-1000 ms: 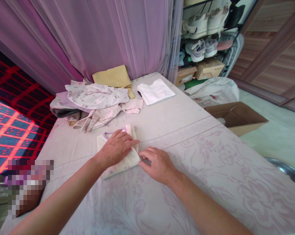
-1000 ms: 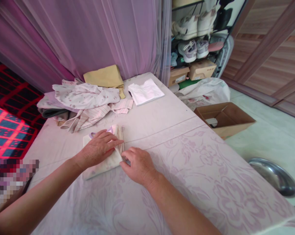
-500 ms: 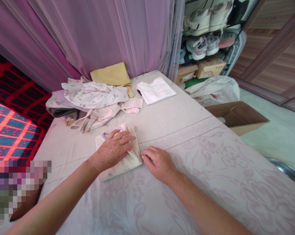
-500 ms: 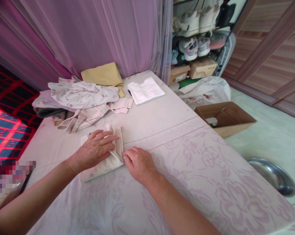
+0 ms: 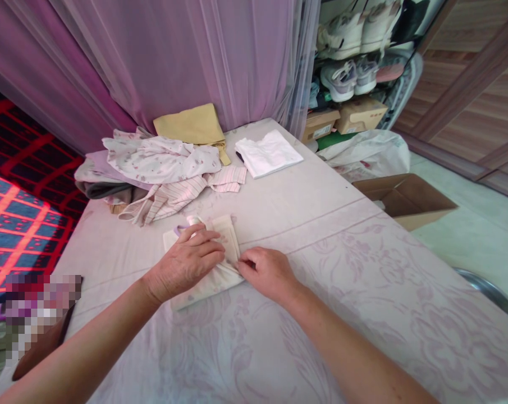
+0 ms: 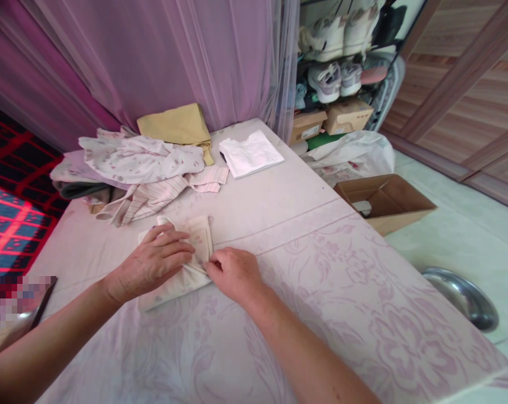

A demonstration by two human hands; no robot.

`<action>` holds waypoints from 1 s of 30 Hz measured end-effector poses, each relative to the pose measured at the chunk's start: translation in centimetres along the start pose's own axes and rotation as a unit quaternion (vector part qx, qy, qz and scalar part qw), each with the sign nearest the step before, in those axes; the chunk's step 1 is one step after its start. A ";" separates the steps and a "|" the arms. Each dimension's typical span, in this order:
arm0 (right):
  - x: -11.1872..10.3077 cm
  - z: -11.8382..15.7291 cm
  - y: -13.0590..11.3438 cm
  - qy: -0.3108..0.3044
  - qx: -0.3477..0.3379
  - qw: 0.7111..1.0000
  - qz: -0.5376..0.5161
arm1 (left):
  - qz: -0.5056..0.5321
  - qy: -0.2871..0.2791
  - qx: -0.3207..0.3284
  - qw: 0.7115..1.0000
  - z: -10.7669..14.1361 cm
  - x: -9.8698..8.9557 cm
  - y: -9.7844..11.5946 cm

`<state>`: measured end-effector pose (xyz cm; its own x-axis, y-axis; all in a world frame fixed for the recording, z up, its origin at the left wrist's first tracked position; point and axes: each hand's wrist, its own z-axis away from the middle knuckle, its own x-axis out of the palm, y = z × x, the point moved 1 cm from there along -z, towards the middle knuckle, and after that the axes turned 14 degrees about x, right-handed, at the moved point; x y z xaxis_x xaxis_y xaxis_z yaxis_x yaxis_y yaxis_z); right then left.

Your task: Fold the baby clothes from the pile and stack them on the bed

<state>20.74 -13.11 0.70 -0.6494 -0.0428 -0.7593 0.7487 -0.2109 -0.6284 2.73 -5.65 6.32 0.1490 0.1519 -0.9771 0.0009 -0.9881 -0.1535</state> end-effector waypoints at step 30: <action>0.7 0.2 0.1 0.049 0.010 0.997 0.058 | 0.016 -0.291 -0.102 0.951 -4.8 2.8 -5.3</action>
<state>20.34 -13.36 0.13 -0.5421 0.0265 -0.8399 0.8143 -0.2301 -0.5328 7.91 -0.11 5.06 -0.4207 0.0506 -0.9058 0.2053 -0.9672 -0.1494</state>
